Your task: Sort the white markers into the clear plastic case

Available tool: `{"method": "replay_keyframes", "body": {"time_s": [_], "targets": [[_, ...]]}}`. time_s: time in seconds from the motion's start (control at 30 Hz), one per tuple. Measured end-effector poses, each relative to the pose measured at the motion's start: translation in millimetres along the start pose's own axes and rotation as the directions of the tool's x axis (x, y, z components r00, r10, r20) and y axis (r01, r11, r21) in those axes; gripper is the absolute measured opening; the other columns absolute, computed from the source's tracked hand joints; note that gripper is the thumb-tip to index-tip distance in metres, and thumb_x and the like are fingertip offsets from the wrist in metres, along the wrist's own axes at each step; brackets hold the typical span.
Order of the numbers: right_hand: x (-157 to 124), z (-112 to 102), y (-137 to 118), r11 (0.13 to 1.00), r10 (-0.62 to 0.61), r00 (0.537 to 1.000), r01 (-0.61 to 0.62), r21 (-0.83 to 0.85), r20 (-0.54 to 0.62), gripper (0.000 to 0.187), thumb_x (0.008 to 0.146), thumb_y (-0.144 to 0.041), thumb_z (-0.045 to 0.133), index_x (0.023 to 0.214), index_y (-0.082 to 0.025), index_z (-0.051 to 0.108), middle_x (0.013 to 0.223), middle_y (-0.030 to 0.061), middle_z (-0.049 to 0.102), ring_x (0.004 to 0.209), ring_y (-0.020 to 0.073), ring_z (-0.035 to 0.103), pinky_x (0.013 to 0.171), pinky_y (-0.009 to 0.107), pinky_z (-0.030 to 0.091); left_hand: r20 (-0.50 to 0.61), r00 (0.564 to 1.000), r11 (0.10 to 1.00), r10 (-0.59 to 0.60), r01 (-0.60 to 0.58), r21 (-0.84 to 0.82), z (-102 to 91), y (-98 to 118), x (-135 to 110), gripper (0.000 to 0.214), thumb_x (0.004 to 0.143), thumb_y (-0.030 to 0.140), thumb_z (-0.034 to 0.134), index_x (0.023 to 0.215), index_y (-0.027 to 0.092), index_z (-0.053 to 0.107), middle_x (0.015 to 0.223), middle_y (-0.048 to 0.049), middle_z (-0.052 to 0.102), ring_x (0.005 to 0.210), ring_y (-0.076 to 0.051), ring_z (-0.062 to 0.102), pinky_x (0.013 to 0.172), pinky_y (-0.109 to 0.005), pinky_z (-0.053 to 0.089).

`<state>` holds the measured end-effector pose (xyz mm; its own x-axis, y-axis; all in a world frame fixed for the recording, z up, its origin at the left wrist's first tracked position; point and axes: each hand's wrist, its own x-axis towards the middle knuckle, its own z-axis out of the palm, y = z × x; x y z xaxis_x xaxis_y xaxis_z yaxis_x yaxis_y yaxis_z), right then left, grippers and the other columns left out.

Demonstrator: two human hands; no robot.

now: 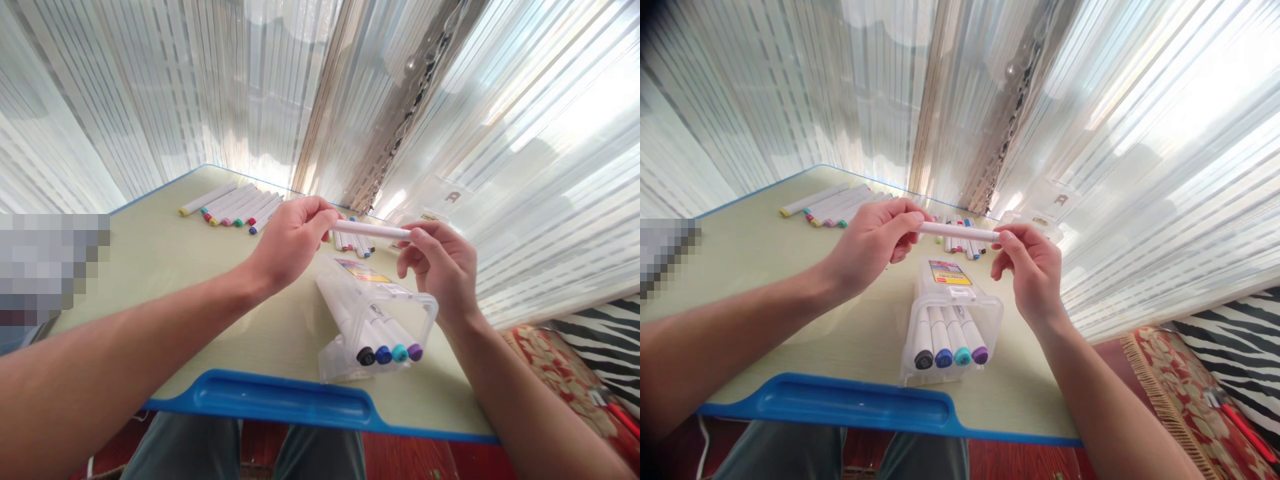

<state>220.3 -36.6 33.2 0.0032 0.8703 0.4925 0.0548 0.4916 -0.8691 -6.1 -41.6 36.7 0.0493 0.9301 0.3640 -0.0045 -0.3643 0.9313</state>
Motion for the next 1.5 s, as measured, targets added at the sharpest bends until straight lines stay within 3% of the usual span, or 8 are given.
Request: {"method": "replay_keyframes", "body": {"time_s": [0.83, 1.07, 1.5], "targets": [[-1.9, -0.5, -2.4, 0.999, 0.025, 0.999, -0.023, -0.032, 0.043, 0.012, 0.092, -0.027, 0.067, 0.085, -0.02, 0.075, 0.07, -0.0009, 0.066, 0.044, 0.008, 0.058, 0.038, 0.021, 0.046, 0.014, 1.0, 1.0, 0.0, 0.0, 0.03, -0.1, -0.4, -0.2, 0.018, 0.087, 0.024, 0.056, 0.079, 0.015, 0.069, 0.057, 0.0022, 0.05, 0.048, -0.008, 0.04, 0.042, -0.024, 0.027], [-2.6, -2.5, -1.8, 0.998, 0.056, 0.994, -0.053, -0.035, 0.09, 0.016, 0.092, -0.028, 0.069, 0.083, -0.019, 0.077, 0.068, -0.0011, 0.064, 0.045, 0.0087, 0.059, 0.039, 0.022, 0.048, 0.122, 0.991, 0.996, -0.059, 0.051, 0.066, 2.8, -2.3, -3.0, 0.02, 0.088, 0.027, 0.057, 0.073, 0.015, 0.065, 0.054, 0.0033, 0.05, 0.045, -0.008, 0.038, 0.042, -0.025, 0.026], [-4.9, -2.7, -6.3, 0.995, 0.086, 0.986, -0.078, -0.062, 0.141, 0.016, 0.092, -0.031, 0.07, 0.084, -0.019, 0.077, 0.069, 0.0004, 0.066, 0.048, 0.0104, 0.061, 0.042, 0.025, 0.048, 0.158, 0.984, 0.995, -0.079, 0.068, 0.071, 4.3, -0.3, -3.9, 0.023, 0.09, 0.026, 0.055, 0.07, 0.016, 0.062, 0.049, 0.0049, 0.045, 0.044, -0.008, 0.037, 0.043, -0.024, 0.026]]}}
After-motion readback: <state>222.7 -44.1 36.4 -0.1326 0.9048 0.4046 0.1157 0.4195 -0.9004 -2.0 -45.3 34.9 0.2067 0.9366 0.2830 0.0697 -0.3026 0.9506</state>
